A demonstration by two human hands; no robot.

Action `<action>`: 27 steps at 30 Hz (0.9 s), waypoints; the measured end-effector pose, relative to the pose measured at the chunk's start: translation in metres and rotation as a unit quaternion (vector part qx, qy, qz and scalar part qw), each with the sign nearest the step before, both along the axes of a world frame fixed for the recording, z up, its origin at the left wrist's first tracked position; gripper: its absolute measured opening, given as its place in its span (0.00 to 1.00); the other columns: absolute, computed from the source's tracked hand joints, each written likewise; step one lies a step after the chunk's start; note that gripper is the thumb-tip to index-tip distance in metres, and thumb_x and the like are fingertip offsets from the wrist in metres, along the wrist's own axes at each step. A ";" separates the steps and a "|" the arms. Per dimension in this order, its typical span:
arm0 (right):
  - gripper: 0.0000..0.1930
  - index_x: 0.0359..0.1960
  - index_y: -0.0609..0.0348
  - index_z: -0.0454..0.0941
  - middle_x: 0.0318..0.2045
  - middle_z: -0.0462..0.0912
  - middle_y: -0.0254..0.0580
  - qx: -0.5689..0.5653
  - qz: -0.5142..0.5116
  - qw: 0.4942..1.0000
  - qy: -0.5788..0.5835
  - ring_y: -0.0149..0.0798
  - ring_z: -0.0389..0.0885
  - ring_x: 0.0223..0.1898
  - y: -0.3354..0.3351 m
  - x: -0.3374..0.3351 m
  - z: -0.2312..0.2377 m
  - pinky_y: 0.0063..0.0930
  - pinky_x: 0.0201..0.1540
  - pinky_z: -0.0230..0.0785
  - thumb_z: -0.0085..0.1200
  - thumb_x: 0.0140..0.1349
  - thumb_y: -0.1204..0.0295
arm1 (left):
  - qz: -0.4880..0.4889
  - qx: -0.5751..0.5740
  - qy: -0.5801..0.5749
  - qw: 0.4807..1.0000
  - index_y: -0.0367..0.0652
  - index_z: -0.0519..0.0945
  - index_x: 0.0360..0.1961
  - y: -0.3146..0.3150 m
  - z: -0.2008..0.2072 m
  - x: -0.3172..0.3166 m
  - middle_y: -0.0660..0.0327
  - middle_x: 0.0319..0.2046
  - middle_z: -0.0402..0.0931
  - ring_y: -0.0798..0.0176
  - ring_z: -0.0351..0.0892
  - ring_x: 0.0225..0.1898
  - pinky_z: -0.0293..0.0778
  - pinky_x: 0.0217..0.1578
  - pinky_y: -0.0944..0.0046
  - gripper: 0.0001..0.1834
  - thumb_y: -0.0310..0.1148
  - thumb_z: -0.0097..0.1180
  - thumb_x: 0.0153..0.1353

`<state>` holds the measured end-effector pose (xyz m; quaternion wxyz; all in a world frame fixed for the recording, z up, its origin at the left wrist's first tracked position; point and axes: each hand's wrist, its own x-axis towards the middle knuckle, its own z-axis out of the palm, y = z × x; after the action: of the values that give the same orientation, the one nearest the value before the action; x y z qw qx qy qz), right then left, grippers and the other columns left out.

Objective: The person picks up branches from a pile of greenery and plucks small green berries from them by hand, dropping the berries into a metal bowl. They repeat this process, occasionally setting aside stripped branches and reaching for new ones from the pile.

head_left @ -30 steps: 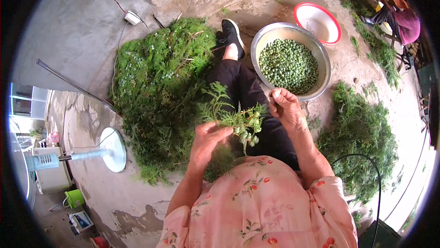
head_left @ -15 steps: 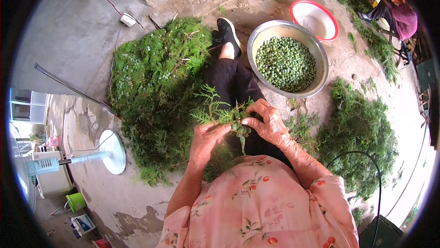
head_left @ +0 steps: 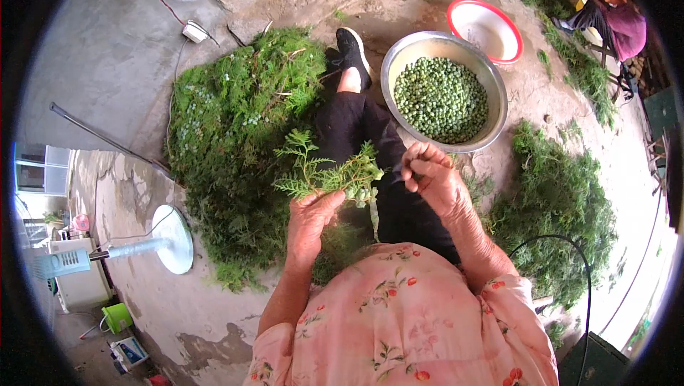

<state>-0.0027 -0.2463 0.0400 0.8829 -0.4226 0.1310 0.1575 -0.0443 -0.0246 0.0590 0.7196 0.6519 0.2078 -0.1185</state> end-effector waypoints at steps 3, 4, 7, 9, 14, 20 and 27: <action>0.05 0.33 0.58 0.74 0.20 0.72 0.30 -0.036 0.063 0.997 0.007 0.25 0.67 0.18 0.008 -0.011 -0.014 0.17 0.19 0.57 0.54 0.58 0.71 | 0.002 0.010 -0.001 1.000 0.38 0.78 0.23 -0.001 0.000 0.000 0.69 0.12 0.65 0.75 0.62 0.14 0.62 0.17 0.72 0.11 0.34 0.64 0.50; 0.07 0.34 0.60 0.74 0.20 0.72 0.31 -0.071 0.086 0.994 -0.003 0.25 0.67 0.17 0.012 -0.013 -0.013 0.16 0.17 0.56 0.54 0.58 0.71 | 0.000 0.014 0.000 1.000 0.38 0.78 0.22 -0.002 -0.001 0.000 0.69 0.11 0.65 0.75 0.62 0.14 0.62 0.17 0.72 0.11 0.34 0.64 0.50; 0.10 0.36 0.60 0.73 0.21 0.72 0.30 -0.161 0.119 0.976 -0.083 0.23 0.67 0.18 0.022 -0.017 -0.014 0.16 0.19 0.57 0.57 0.55 0.71 | -0.004 -0.003 0.003 1.000 0.37 0.81 0.28 -0.001 0.000 -0.001 0.69 0.16 0.71 0.78 0.62 0.15 0.61 0.17 0.76 0.09 0.32 0.64 0.49; 0.11 0.37 0.60 0.73 0.21 0.73 0.30 -0.228 0.132 0.954 -0.141 0.23 0.68 0.19 0.025 -0.018 -0.010 0.16 0.22 0.60 0.59 0.54 0.71 | -0.006 -0.004 -0.001 1.000 0.37 0.81 0.27 0.000 -0.005 -0.001 0.69 0.16 0.71 0.78 0.63 0.15 0.60 0.17 0.76 0.09 0.32 0.63 0.49; 0.10 0.36 0.60 0.74 0.21 0.73 0.31 -0.476 0.027 0.817 -0.324 0.22 0.70 0.22 0.028 -0.017 -0.020 0.18 0.25 0.63 0.59 0.54 0.72 | -0.023 0.018 0.014 0.999 0.38 0.82 0.28 -0.003 0.002 -0.004 0.70 0.17 0.73 0.78 0.64 0.16 0.59 0.17 0.76 0.08 0.32 0.63 0.50; 0.05 0.32 0.60 0.73 0.15 0.68 0.28 -0.222 0.084 0.971 -0.032 0.22 0.64 0.14 0.018 -0.014 -0.016 0.16 0.16 0.55 0.54 0.58 0.72 | -0.074 0.061 0.006 0.995 0.39 0.82 0.30 -0.016 0.011 -0.005 0.70 0.20 0.75 0.78 0.66 0.18 0.61 0.19 0.76 0.07 0.31 0.61 0.51; 0.02 0.29 0.59 0.71 0.21 0.73 0.34 -0.093 -0.089 0.992 -0.006 0.27 0.70 0.20 -0.015 0.005 -0.003 0.19 0.21 0.62 0.48 0.59 0.76 | -0.026 0.041 -0.010 0.999 0.39 0.77 0.19 0.003 0.001 -0.006 0.67 0.12 0.67 0.73 0.66 0.15 0.63 0.17 0.72 0.11 0.34 0.64 0.48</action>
<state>0.0027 -0.2614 0.0370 0.8508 -0.4907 0.1772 0.0630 -0.0507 -0.0221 0.0595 0.6908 0.6875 0.1877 -0.1219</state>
